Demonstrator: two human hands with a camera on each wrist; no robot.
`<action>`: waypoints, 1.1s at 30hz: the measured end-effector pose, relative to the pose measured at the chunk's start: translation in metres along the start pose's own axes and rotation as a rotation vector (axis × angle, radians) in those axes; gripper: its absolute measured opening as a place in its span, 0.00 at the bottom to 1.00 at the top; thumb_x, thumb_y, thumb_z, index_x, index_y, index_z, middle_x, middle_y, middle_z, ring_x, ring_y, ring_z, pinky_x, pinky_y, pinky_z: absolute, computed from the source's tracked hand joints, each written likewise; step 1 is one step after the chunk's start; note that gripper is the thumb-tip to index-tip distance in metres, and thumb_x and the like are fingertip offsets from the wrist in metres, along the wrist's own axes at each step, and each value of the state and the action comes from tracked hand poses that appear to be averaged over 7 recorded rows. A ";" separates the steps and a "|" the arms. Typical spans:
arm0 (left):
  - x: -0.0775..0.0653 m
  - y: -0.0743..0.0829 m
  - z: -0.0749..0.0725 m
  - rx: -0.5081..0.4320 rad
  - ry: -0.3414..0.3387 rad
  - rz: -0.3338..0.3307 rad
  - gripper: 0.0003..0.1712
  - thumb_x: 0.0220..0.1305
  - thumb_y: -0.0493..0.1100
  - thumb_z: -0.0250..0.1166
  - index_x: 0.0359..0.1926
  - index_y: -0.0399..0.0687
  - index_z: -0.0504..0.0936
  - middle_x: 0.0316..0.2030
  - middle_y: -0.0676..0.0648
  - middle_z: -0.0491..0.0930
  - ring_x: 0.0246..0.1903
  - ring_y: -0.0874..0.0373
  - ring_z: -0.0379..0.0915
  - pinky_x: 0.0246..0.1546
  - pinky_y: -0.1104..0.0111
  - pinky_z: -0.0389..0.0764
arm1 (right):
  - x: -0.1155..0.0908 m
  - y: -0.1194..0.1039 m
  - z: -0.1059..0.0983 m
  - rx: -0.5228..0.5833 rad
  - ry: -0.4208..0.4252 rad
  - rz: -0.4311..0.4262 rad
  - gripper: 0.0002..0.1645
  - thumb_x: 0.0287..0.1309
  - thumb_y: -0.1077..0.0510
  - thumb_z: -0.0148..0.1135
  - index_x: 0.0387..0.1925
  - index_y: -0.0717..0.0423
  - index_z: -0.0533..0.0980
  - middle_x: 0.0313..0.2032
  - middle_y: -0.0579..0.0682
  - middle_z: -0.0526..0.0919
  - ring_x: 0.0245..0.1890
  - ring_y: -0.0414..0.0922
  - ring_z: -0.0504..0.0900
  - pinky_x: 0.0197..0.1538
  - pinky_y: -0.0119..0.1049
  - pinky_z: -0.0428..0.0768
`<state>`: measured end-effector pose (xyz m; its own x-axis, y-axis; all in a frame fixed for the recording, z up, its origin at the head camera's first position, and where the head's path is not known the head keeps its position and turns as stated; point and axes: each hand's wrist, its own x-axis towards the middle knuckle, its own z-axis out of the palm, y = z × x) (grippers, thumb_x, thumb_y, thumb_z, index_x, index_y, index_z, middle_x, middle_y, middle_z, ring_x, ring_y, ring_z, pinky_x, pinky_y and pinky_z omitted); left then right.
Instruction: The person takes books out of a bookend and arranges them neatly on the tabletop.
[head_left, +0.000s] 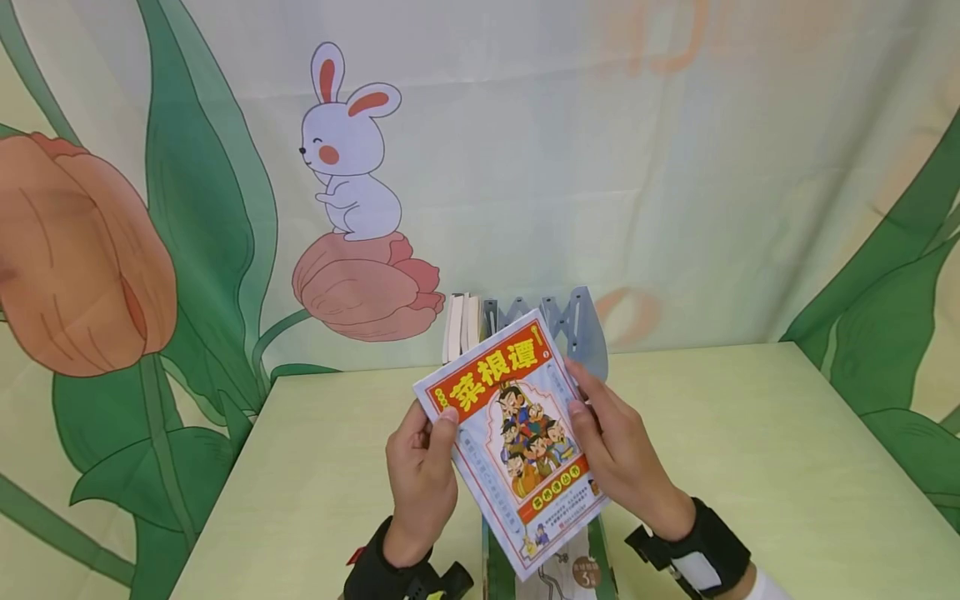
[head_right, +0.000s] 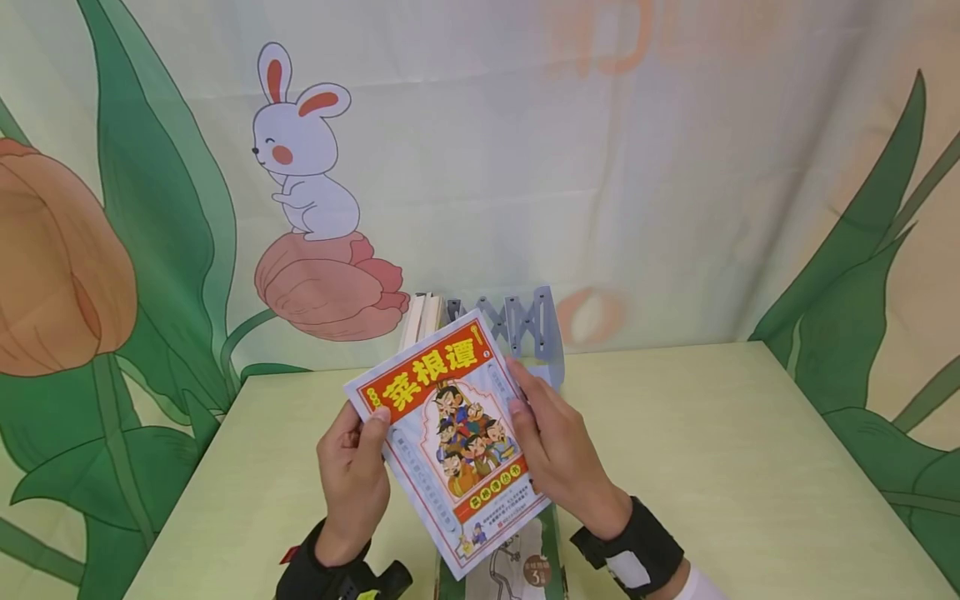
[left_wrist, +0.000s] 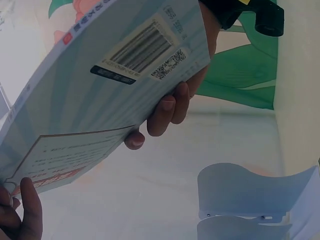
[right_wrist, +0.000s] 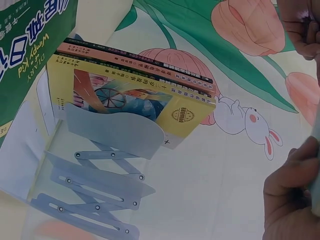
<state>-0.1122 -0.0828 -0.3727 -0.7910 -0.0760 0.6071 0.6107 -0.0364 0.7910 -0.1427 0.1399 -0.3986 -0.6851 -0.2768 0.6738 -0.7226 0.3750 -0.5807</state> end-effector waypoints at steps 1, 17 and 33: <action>0.000 0.000 0.000 0.000 0.001 -0.003 0.16 0.72 0.31 0.49 0.57 0.32 0.74 0.38 0.31 0.83 0.30 0.62 0.85 0.30 0.66 0.85 | -0.001 0.000 0.000 0.000 0.002 0.002 0.37 0.66 0.72 0.52 0.74 0.55 0.58 0.37 0.52 0.76 0.27 0.35 0.77 0.26 0.28 0.78; -0.005 -0.011 0.001 0.003 -0.107 -0.248 0.19 0.75 0.37 0.50 0.64 0.40 0.68 0.45 0.33 0.82 0.35 0.59 0.85 0.36 0.66 0.85 | -0.008 -0.007 0.002 -0.017 0.195 0.083 0.32 0.65 0.72 0.53 0.69 0.55 0.66 0.36 0.55 0.80 0.23 0.35 0.80 0.23 0.28 0.79; -0.025 -0.031 0.003 -0.003 -0.271 -0.262 0.26 0.76 0.39 0.48 0.71 0.46 0.57 0.51 0.33 0.82 0.43 0.53 0.86 0.42 0.65 0.84 | -0.011 -0.002 -0.001 0.009 0.246 0.156 0.29 0.69 0.69 0.50 0.70 0.56 0.65 0.39 0.57 0.82 0.24 0.38 0.83 0.23 0.30 0.81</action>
<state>-0.1113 -0.0764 -0.4125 -0.9015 0.2024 0.3825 0.3862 -0.0225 0.9221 -0.1335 0.1425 -0.4041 -0.7456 0.0071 0.6663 -0.6121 0.3880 -0.6891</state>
